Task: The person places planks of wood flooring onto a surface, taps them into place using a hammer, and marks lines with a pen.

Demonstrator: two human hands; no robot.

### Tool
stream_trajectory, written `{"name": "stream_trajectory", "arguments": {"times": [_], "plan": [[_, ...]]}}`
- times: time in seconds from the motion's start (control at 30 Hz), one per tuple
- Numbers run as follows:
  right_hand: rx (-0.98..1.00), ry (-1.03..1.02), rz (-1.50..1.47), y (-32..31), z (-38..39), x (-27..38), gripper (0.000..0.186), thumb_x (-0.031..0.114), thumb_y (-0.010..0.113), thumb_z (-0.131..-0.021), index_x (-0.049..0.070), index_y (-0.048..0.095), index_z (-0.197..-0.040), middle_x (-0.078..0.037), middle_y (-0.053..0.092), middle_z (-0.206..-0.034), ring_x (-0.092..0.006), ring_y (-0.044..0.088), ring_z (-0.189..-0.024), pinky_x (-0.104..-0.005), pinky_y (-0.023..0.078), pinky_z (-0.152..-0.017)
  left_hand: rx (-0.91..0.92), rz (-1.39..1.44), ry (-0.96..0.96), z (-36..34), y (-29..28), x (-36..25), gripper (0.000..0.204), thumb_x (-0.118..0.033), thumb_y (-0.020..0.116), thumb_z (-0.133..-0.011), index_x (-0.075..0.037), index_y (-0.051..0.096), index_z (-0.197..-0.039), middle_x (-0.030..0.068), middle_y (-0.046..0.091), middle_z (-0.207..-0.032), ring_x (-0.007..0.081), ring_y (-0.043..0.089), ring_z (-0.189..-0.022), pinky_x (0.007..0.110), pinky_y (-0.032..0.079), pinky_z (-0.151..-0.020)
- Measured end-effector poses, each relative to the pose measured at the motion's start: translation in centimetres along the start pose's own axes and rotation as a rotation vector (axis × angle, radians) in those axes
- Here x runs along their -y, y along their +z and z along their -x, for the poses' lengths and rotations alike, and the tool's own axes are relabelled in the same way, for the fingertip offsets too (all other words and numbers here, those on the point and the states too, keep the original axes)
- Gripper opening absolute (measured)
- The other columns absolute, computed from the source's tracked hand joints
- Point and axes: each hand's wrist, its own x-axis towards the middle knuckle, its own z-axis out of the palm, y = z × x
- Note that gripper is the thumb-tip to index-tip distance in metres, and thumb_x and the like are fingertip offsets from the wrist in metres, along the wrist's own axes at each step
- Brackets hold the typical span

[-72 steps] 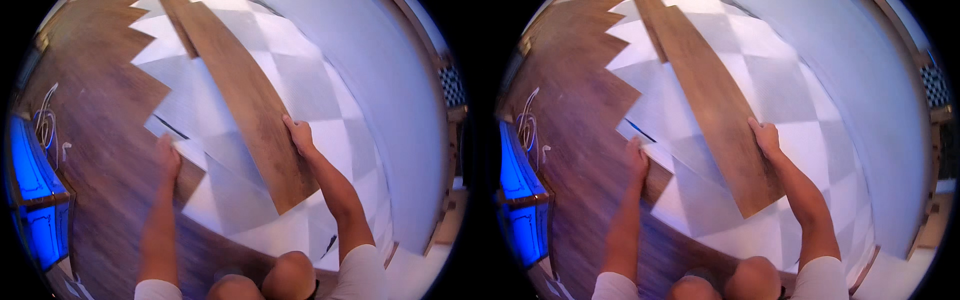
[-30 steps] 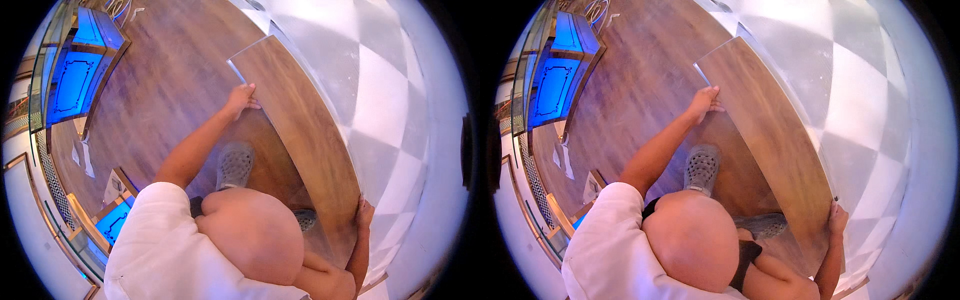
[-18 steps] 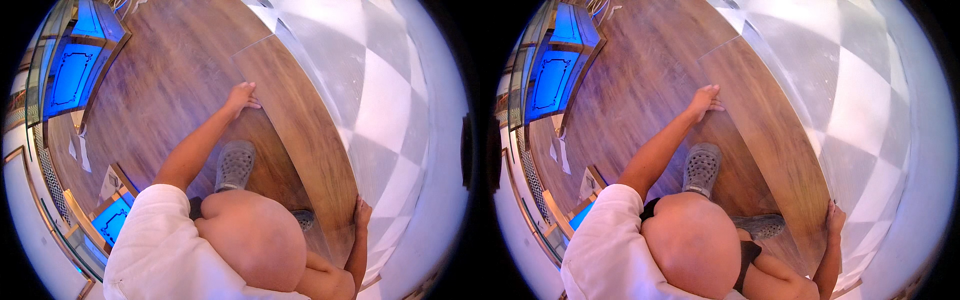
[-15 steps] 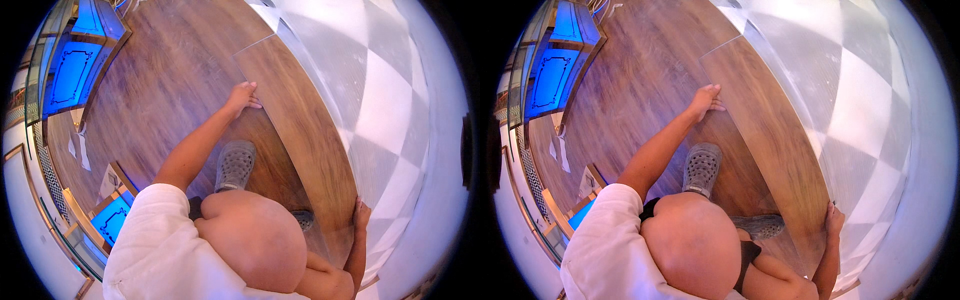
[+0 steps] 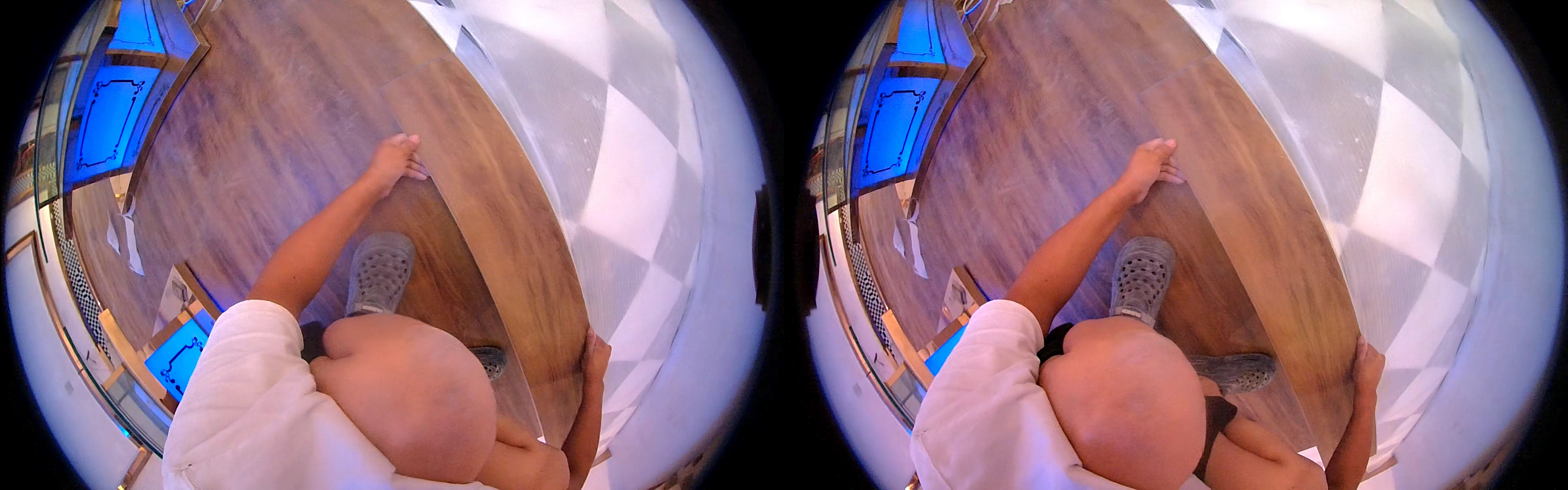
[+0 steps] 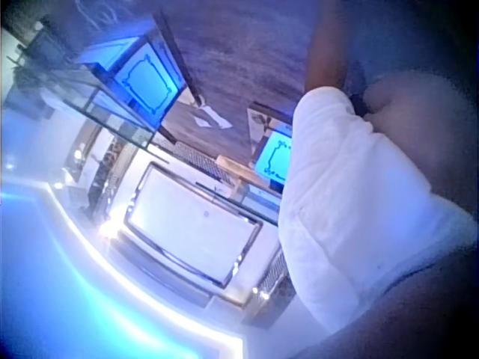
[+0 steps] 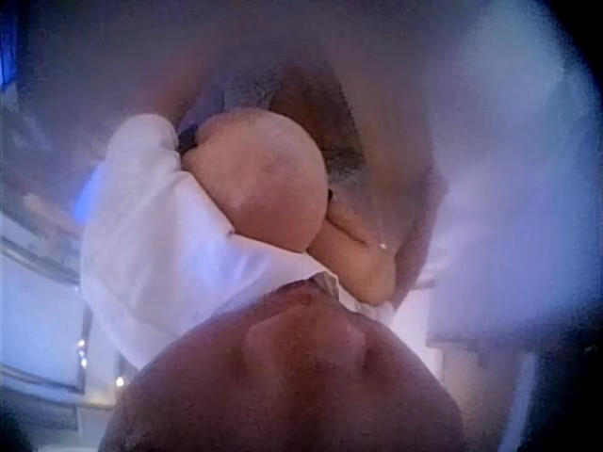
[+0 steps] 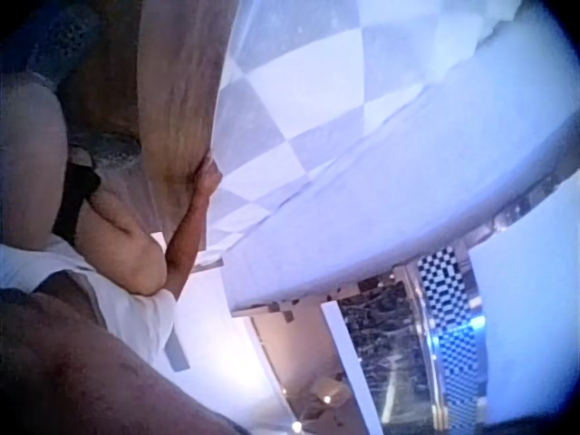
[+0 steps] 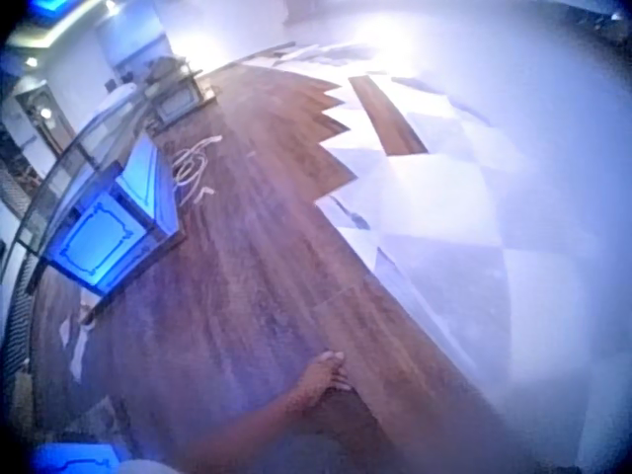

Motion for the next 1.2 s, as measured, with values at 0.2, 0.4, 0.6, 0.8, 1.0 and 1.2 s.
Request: {"name": "stream_trajectory", "arguments": {"times": [0.2,0.4,0.6,0.8,1.0,1.2], "plan": [[0.157,0.079,0.042,-2.6,0.1,1.4,0.063,0.045,0.038,-0.108,-0.008,0.064,-0.088,-0.03,0.064,-0.079,-0.0432,0.059,-0.07,-0.05,0.046,-0.071,-0.019,-0.035,-0.003,0.3,0.2,-0.8,0.034,-0.034,0.056,-0.104,-0.002,0.055,-0.093,0.0116,0.061,-0.081,0.0281,0.07,-0.068,0.038,0.06,-0.06],[0.191,0.138,0.046,-4.3,0.5,2.4,0.065,0.048,0.039,-0.107,-0.009,0.06,-0.082,-0.028,0.06,-0.07,-0.0345,0.054,-0.061,-0.0484,0.044,-0.065,-0.087,-0.031,-0.043,0.2,0.8,-1.4,0.035,-0.031,0.057,-0.103,0.0,0.055,-0.088,0.0116,0.061,-0.073,0.0286,0.068,-0.06,0.038,0.057,-0.052],[0.181,0.121,0.049,-3.9,1.2,0.2,0.062,0.043,0.039,-0.107,-0.007,0.059,-0.077,-0.028,0.056,-0.067,-0.0393,0.052,-0.058,-0.0494,0.041,-0.06,-0.168,-0.03,-0.077,-0.1,1.3,-0.8,0.034,-0.027,0.057,-0.103,0.001,0.055,-0.084,0.0128,0.059,-0.068,0.0292,0.067,-0.054,0.037,0.054,-0.044],[0.222,0.097,0.044,-3.9,0.4,2.5,0.059,0.042,0.04,-0.107,-0.007,0.063,-0.082,-0.029,0.057,-0.069,-0.0417,0.053,-0.061,-0.0486,0.042,-0.062,-0.231,-0.086,-0.091,0.0,1.8,-1.2,0.036,-0.024,0.056,-0.103,0.006,0.055,-0.082,0.0135,0.059,-0.064,0.0272,0.067,-0.051,0.034,0.052,-0.04],[0.216,0.166,0.047,-0.7,-1.5,1.6,0.063,0.046,0.041,-0.106,-0.006,0.066,-0.082,-0.028,0.06,-0.071,-0.0429,0.058,-0.064,-0.0491,0.044,-0.064,-0.198,-0.296,-0.185,-0.9,0.3,-2.8,0.038,-0.029,0.062,-0.101,0.002,0.057,-0.08,0.0156,0.063,-0.063,0.0274,0.066,-0.05,0.037,0.051,-0.042],[0.16,0.15,-0.062,3.9,-2.8,-1.3,0.07,0.056,0.044,-0.104,-0.007,0.061,-0.078,-0.026,0.055,-0.069,-0.038,0.048,-0.065,-0.0501,0.042,-0.067,-0.239,-0.724,-0.201,0.2,1.4,-5.2,0.047,-0.038,0.068,-0.095,0.001,0.059,-0.071,0.0169,0.067,-0.059,0.0226,0.063,-0.047,0.036,0.05,-0.044]]}}
